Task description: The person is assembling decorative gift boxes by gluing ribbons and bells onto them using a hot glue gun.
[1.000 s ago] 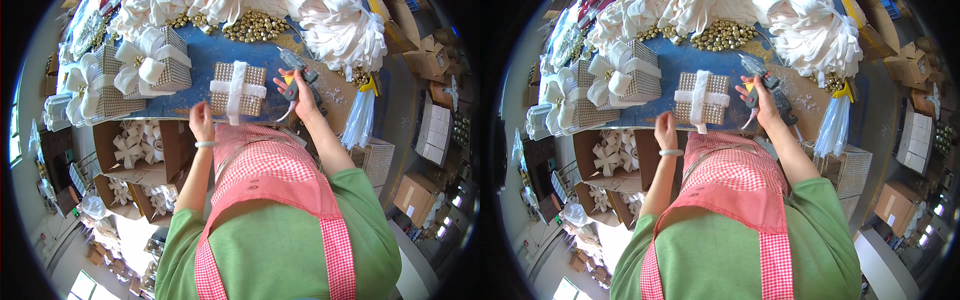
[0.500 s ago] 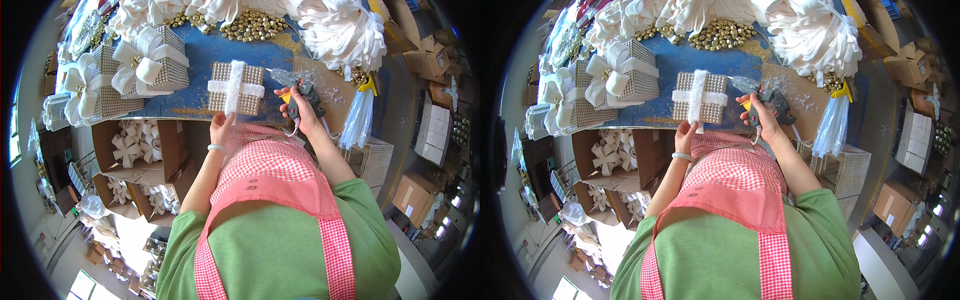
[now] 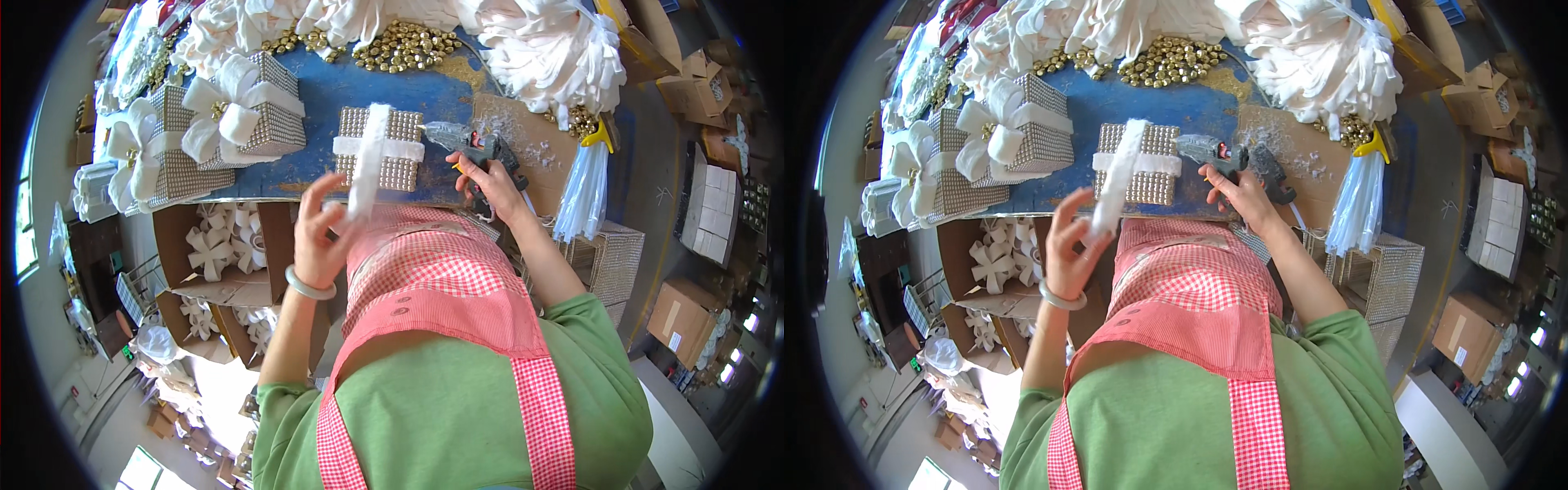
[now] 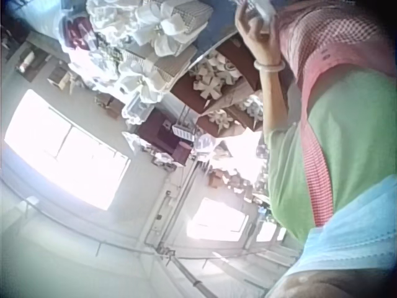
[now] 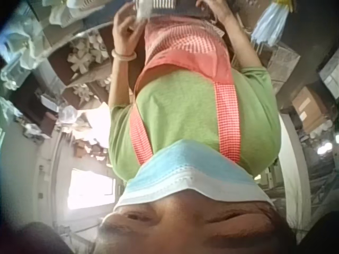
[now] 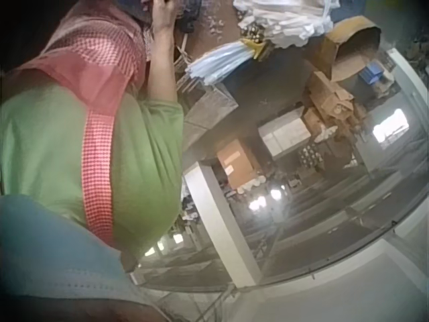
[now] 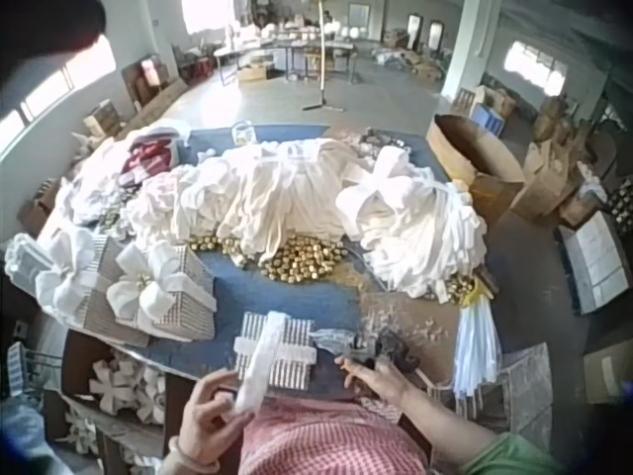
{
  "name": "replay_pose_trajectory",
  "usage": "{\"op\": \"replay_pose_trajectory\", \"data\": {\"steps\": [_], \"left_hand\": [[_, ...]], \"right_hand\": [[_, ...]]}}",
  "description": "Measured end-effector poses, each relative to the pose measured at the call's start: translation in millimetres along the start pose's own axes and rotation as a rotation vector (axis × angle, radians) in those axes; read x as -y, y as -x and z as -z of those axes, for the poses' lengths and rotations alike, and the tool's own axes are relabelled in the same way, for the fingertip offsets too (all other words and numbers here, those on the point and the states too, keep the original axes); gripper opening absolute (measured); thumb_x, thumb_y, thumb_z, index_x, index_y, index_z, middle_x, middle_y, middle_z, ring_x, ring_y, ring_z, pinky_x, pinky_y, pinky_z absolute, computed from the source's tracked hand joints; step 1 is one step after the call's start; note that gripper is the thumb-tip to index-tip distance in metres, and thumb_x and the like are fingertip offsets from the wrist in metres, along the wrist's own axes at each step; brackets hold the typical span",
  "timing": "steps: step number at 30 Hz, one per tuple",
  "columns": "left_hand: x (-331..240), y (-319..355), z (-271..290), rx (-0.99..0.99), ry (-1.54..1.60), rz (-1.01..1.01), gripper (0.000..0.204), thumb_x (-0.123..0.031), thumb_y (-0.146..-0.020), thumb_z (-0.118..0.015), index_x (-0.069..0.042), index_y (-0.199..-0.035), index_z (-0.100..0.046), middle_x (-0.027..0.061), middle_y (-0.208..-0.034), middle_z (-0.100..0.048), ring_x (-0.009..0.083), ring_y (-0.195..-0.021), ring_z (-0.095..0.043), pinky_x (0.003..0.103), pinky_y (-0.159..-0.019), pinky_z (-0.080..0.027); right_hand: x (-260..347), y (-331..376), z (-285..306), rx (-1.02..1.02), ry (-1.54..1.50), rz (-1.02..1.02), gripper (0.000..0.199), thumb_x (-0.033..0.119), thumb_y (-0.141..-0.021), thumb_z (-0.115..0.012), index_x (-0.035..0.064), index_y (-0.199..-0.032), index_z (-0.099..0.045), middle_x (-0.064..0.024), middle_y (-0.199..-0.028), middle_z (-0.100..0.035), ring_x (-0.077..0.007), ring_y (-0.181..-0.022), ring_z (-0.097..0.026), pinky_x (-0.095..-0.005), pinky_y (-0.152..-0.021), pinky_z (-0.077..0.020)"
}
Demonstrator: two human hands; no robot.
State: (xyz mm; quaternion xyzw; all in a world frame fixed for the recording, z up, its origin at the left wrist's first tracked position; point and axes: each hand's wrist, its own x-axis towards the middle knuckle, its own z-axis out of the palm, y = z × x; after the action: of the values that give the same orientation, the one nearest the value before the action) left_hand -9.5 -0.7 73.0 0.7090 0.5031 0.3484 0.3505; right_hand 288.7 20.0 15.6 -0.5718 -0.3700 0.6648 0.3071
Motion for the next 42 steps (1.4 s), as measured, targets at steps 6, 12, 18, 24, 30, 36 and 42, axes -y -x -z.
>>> {"op": "replay_pose_trajectory", "data": {"steps": [6,12,18,24,30,36,42], "left_hand": [[-15,-80,31,0.068,0.477,0.134,0.023,-0.019,-0.089,-0.064,0.000,-0.102,-0.067,0.0114,-0.118,-0.062,0.0207,-0.124,-0.047,0.033,-0.100,-0.039],[-4,-139,37,0.056,0.384,0.226,0.030,-0.028,-0.090,-0.063,-0.001,-0.102,-0.068,-0.0027,-0.084,-0.064,0.0034,-0.075,-0.055,0.021,-0.067,-0.043],[4,-163,32,0.039,0.377,0.175,0.033,-0.029,-0.088,-0.067,-0.001,-0.104,-0.069,-0.0027,-0.082,-0.065,0.0020,-0.072,-0.054,0.019,-0.062,-0.043],[9,-165,28,0.038,0.390,0.137,0.032,-0.029,-0.087,-0.068,0.001,-0.098,-0.070,-0.0031,-0.077,-0.063,0.0012,-0.070,-0.052,0.019,-0.061,-0.043],[13,-165,27,0.046,0.365,0.108,0.033,-0.032,-0.087,-0.068,-0.002,-0.099,-0.071,-0.0049,-0.074,-0.061,0.0011,-0.068,-0.050,0.019,-0.059,-0.042],[13,-166,26,0.039,0.355,0.083,0.035,-0.033,-0.087,-0.068,-0.002,-0.102,-0.071,-0.0023,-0.077,-0.064,0.0025,-0.069,-0.054,0.020,-0.060,-0.044],[18,-166,26,0.047,0.365,0.076,0.037,-0.035,-0.086,-0.068,-0.003,-0.104,-0.070,0.0001,-0.080,-0.067,0.0042,-0.070,-0.057,0.021,-0.062,-0.046]], "right_hand": [[28,-4,-7,-0.001,0.282,0.188,0.038,0.037,-0.093,-0.058,0.0040,-0.112,-0.062,-0.0016,-0.097,-0.065,-0.0101,-0.085,-0.060,-0.0258,-0.067,-0.0477],[46,-14,-20,-0.108,0.507,0.577,0.038,0.040,-0.087,-0.063,0.0042,-0.098,-0.064,-0.0143,-0.079,-0.065,-0.0292,-0.074,-0.064,-0.0386,-0.064,-0.0470],[75,-11,-36,-0.168,0.791,0.726,0.032,0.034,-0.083,-0.067,0.0049,-0.096,-0.064,-0.0159,-0.079,-0.065,-0.0370,-0.074,-0.063,-0.0407,-0.063,-0.0490],[81,-22,-45,-0.267,0.913,0.772,0.037,0.038,-0.082,-0.067,0.0029,-0.094,-0.063,-0.0151,-0.080,-0.065,-0.0349,-0.075,-0.064,-0.0409,-0.064,-0.0508],[72,-30,-45,-0.270,0.994,0.683,0.039,0.042,-0.084,-0.064,0.0041,-0.096,-0.064,-0.0143,-0.080,-0.066,-0.0344,-0.074,-0.064,-0.0412,-0.064,-0.0510],[57,-40,-42,-0.267,1.025,0.685,0.038,0.043,-0.085,-0.063,0.0055,-0.090,-0.063,-0.0132,-0.075,-0.065,-0.0343,-0.072,-0.064,-0.0422,-0.062,-0.0503],[48,-47,-44,-0.218,1.030,0.609,0.033,0.041,-0.086,-0.063,0.0082,-0.091,-0.065,-0.0146,-0.075,-0.065,-0.0354,-0.072,-0.063,-0.0435,-0.063,-0.0487]]}}
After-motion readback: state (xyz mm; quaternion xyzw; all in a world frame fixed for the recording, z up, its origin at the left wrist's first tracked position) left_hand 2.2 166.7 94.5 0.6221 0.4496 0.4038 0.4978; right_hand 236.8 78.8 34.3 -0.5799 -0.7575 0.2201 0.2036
